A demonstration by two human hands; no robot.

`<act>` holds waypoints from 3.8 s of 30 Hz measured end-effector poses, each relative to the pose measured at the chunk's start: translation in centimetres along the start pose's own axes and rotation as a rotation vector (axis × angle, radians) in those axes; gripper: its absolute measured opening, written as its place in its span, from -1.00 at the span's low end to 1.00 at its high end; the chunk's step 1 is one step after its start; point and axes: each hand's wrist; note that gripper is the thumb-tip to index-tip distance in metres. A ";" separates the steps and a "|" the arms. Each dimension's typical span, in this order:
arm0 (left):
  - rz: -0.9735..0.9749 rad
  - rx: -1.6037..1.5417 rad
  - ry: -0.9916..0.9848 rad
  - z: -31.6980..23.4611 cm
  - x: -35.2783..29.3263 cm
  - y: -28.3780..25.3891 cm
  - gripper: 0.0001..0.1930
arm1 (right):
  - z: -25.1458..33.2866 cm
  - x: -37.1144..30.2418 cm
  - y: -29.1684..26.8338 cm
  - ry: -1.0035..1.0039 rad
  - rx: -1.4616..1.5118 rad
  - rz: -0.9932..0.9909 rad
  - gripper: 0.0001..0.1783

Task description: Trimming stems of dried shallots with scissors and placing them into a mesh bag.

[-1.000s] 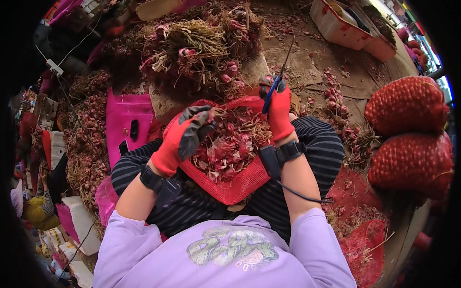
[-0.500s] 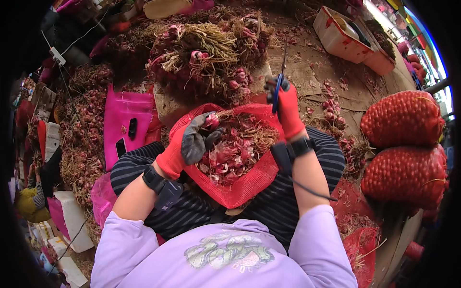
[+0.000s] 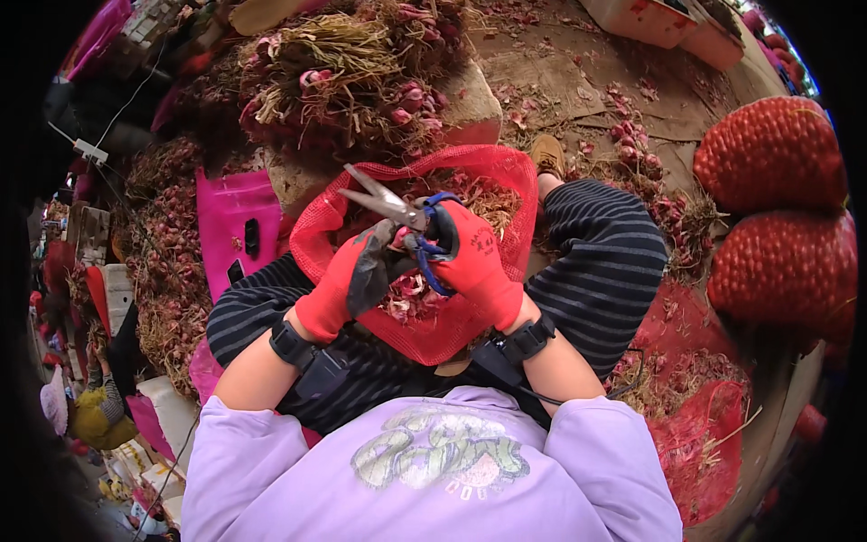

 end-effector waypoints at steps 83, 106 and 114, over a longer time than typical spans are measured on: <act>-0.271 0.889 0.604 -1.3 0.0 1.0 -0.26 | 0.5 -6.6 -2.3 0.587 0.000 0.236 -0.70; -0.458 0.895 0.562 -11.2 -8.4 -1.6 -0.65 | -3.7 -8.1 -2.0 0.928 0.627 0.087 -0.80; -1.036 0.949 -0.357 -9.6 -28.6 -9.4 -0.67 | -3.9 -8.1 -2.3 0.640 0.402 0.142 -0.75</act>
Point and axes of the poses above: each hand's wrist, its own x-axis towards the middle knuckle, its own y-axis out of the palm, z = x × y, and after that the axes turned 5 degrees about -z, right-handed
